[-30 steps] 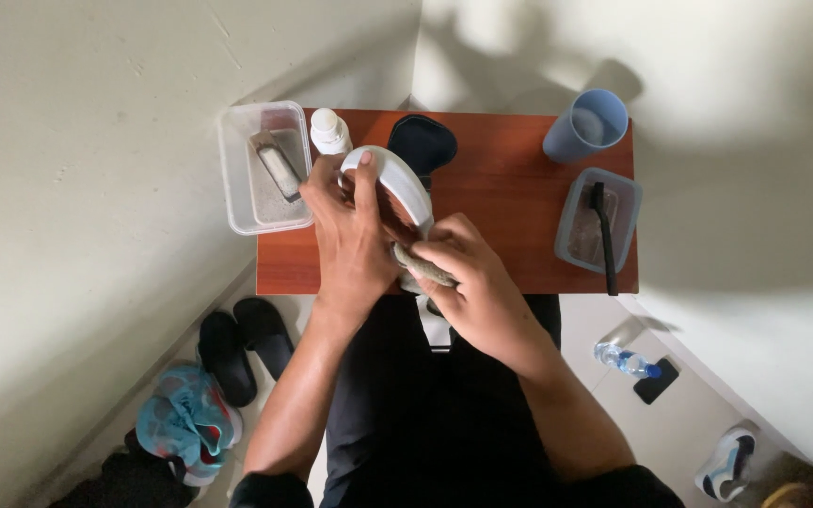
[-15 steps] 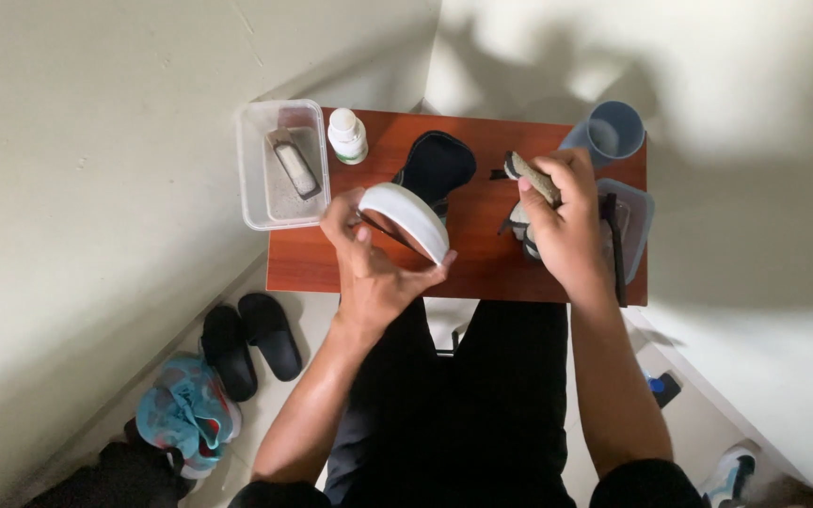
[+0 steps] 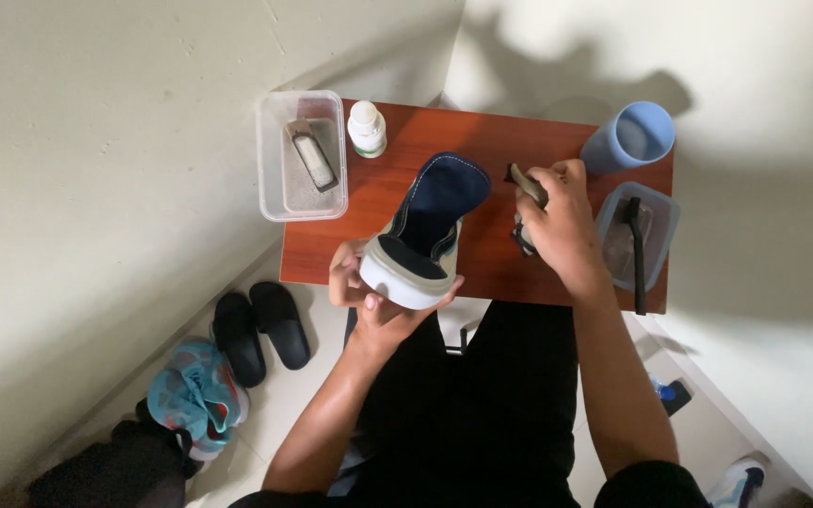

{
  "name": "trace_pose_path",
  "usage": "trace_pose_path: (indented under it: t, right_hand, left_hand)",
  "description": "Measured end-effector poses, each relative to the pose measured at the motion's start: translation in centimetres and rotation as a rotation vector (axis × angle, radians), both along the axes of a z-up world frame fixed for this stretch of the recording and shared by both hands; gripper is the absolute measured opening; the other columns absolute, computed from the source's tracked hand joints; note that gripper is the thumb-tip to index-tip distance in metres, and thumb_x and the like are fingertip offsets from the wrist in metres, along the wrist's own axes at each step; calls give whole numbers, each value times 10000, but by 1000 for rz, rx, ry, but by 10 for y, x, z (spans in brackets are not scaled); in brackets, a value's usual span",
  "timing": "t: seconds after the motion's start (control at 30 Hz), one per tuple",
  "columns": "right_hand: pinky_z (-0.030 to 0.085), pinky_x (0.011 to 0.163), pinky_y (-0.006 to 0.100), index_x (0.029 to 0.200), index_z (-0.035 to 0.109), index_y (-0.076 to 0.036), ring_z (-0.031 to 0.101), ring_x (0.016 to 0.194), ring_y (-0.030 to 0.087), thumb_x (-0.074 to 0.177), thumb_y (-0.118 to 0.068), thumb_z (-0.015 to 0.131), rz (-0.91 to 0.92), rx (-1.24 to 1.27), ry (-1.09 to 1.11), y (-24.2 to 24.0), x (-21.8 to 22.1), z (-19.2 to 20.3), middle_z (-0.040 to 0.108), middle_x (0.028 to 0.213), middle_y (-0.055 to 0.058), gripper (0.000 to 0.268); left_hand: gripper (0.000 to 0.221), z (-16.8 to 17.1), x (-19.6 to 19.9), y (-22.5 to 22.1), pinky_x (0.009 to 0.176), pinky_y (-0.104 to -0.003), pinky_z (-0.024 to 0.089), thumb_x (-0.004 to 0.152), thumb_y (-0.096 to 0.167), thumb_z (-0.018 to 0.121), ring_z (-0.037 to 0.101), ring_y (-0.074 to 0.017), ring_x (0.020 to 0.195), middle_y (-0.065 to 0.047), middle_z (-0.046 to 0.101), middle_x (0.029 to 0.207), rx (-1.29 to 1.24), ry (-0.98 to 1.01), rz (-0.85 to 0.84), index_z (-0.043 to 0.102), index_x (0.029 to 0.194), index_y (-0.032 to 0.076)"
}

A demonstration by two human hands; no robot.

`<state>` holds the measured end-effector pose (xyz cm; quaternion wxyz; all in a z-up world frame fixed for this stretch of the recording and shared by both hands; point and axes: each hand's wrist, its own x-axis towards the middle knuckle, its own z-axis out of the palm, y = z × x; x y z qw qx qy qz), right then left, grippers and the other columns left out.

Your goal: Applying a liquid treatment to a shoe sole and scrubbing it with a brush for repair or cleaning.

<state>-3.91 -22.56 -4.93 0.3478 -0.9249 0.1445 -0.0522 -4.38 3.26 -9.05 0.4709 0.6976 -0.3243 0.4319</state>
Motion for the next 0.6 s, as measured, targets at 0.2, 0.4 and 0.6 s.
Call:
trace_pose_path:
  t: [0.2,0.4,0.6]
  right_hand:
    - [603,571,404,1127,662,40,685,859,409,974,-134,631,14,-86,-38,-16,-4,-30,478,1171,185,233]
    - [626,629,455,1161,675,41,704,906,440,984,-165,660,-33,-127,-35,-17,-12,-33,524,1217,204,272]
    - [638,671,467,1136,681,15,693,952,447,944,-133,689,-18,-127,-101,-18,-18,-43,512,1178,188,242]
  left_hand:
    - [1327,-69,-21,-2,1102,-530,324,305,430,1039,263,-382,1317,-176,280,1535,530,-56,640,360,1425,644]
    - [1300,-19,-3,-24,1032,-597,351,618,400,1037,334,-446,1178,-338,415,1298,39,165,363,102,1437,18]
    - [1195,-47,-10,-28,1050,-665,370,667,359,997,440,-552,1257,-355,382,1338,-31,312,313,150,1410,-38]
